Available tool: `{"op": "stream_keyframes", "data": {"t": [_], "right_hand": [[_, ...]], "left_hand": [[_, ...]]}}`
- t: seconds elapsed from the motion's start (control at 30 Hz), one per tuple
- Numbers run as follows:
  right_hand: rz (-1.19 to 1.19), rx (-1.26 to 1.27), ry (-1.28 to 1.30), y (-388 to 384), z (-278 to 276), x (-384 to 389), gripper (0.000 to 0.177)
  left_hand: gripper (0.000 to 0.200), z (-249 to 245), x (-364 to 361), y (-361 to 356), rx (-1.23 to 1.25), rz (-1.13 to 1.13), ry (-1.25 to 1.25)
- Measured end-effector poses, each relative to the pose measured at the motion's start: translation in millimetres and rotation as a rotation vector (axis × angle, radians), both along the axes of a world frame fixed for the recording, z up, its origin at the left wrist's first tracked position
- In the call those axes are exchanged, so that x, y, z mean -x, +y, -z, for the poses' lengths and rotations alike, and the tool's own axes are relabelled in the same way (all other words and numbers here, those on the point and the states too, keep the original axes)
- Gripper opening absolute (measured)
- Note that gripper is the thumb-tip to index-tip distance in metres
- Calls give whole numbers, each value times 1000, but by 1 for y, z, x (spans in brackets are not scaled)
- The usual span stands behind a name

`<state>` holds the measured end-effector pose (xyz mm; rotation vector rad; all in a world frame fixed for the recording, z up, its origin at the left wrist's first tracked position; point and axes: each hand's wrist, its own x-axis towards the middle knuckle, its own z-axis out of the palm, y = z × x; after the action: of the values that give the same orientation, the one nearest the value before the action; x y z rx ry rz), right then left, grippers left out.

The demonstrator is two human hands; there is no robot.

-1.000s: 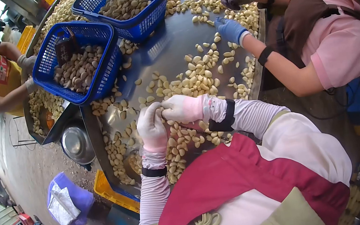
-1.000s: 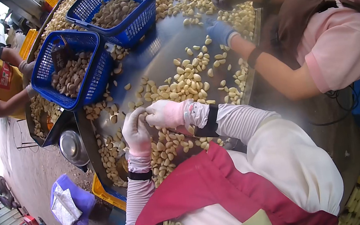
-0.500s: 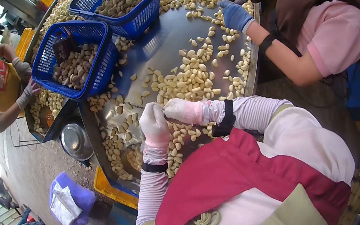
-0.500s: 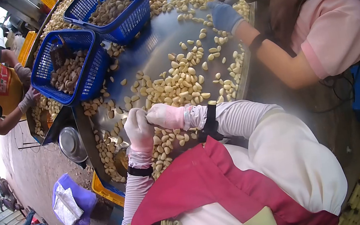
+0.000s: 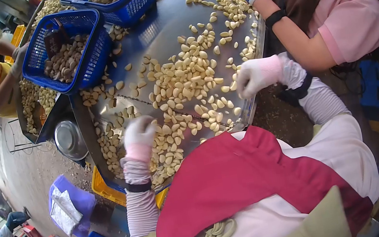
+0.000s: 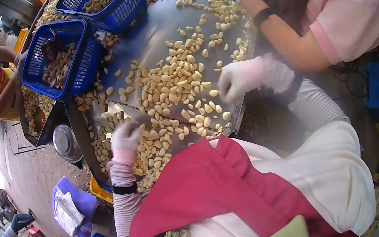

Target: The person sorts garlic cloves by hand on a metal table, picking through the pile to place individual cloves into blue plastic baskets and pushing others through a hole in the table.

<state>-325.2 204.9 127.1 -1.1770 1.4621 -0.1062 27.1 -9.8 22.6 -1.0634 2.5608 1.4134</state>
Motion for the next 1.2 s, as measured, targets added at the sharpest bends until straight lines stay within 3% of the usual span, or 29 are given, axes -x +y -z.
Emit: {"op": "stream_keyframes", "data": {"t": [0.07,0.13,0.17,0.2,0.23,0.27,0.43,0.47,0.6,0.63,0.67,0.73,0.77,0.8,0.87,0.9,0.93,0.97,1.07,1.13,1.2], "right_hand": [[122,224,-23,-13,19,-28,23],[114,402,60,-24,50,-55,23],[119,403,59,-31,54,-65,23],[15,372,218,-37,56,-73,21],[-87,337,378,-41,59,-78,19],[-81,333,382,-44,62,-75,19],[-367,231,518,-49,84,-79,16],[-472,221,578,-51,84,-86,16],[-322,174,462,-50,53,-83,18],[-141,166,241,-44,41,-67,19],[-205,83,70,-41,22,-45,22],[-144,-94,29,-32,-3,-19,20],[-142,-100,25,-31,3,-22,20],[-169,66,125,-32,15,-28,20],[-136,351,220,-35,52,-48,25],[-67,104,230,-51,32,-71,26],[-329,190,470,-59,53,-86,29],[-441,292,496,-61,62,-90,24],[-565,271,461,-67,76,-105,19],[-543,243,314,-66,85,-111,21],[-735,399,376,-64,89,-118,16]], "left_hand": [[35,-1,11,31,338,255,-179],[36,-1,16,34,448,303,-272],[37,9,11,27,507,126,-248],[37,17,7,20,563,-50,-222],[35,1,9,16,575,-129,-229],[29,-4,8,14,590,-169,-194],[17,0,25,43,426,131,200],[16,4,32,50,418,195,139],[17,5,53,56,327,187,179],[17,4,55,53,282,160,182],[17,4,54,48,280,162,184],[17,3,45,39,211,101,153],[20,2,48,38,210,138,24],[20,-1,56,40,208,142,24],[30,-11,84,50,541,368,266],[36,-16,99,56,689,464,362],[37,-1,105,60,757,487,330],[38,5,105,56,798,507,248],[41,5,90,31,833,423,-14],[54,25,62,5,828,257,-104],[68,22,41,-15,790,106,-160]]}}
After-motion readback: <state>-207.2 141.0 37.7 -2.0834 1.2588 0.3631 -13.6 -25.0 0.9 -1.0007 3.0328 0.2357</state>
